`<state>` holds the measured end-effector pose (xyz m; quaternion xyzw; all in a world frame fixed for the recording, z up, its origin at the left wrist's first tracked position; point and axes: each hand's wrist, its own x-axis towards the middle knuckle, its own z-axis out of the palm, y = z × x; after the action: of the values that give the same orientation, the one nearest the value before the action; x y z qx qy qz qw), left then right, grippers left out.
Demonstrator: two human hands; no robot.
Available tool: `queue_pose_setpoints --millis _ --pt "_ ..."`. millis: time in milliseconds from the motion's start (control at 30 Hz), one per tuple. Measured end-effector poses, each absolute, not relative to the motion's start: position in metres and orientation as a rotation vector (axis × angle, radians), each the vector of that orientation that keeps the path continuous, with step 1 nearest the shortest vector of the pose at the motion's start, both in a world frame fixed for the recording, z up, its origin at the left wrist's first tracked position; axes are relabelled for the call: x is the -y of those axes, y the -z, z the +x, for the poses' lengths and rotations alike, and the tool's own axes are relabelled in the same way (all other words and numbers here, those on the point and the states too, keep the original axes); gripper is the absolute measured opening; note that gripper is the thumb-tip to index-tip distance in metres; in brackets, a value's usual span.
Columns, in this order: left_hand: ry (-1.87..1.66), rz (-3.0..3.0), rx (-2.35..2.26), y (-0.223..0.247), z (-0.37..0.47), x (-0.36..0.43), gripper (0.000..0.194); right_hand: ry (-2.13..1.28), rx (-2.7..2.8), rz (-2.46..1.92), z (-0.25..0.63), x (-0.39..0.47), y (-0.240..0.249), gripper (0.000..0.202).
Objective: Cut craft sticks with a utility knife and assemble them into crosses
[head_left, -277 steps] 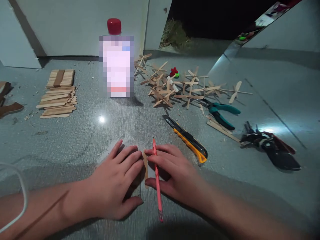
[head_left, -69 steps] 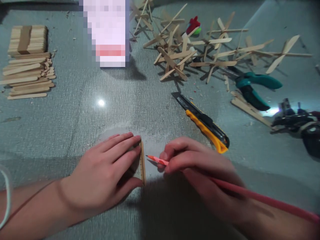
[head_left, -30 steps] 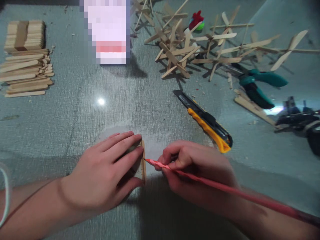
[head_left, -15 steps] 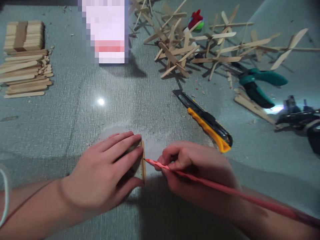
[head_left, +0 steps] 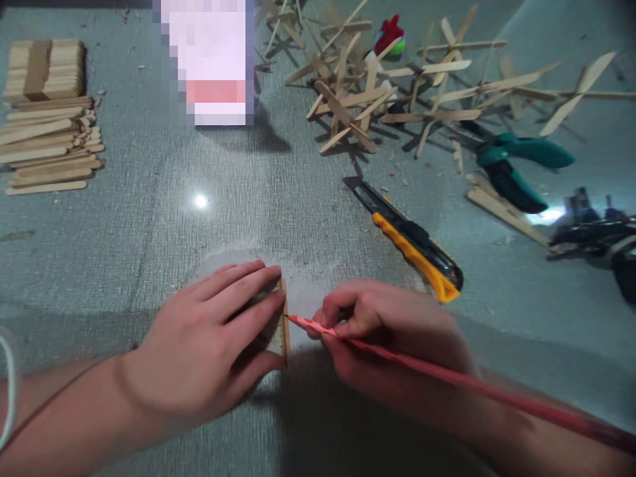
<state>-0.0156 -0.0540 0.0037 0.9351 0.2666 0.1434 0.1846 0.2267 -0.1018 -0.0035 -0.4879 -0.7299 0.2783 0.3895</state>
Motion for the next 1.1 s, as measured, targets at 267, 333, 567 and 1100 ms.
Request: queue_pose_setpoints --millis 267,333,567,1100 --pt "-0.379 2.637 -0.768 -0.0038 -0.0172 0.0562 0.046 -0.684 1.857 -1.230 0.2262 0.1020 0.0031 0.032" --pt "-0.364 2.642 -0.772 -0.0044 -0.0169 0.0564 0.046 -0.697 1.850 -1.232 0.2254 0.1019 0.0029 0.032" --pt "-0.354 2.664 -0.762 -0.0053 -0.0163 0.0563 0.046 -0.716 1.857 -1.228 0.2259 0.1019 0.0025 0.033" --pt "-0.361 2.646 -0.774 -0.0072 -0.0149 0.0549 0.045 -0.725 1.844 -1.234 0.2254 0.0992 0.0016 0.033"
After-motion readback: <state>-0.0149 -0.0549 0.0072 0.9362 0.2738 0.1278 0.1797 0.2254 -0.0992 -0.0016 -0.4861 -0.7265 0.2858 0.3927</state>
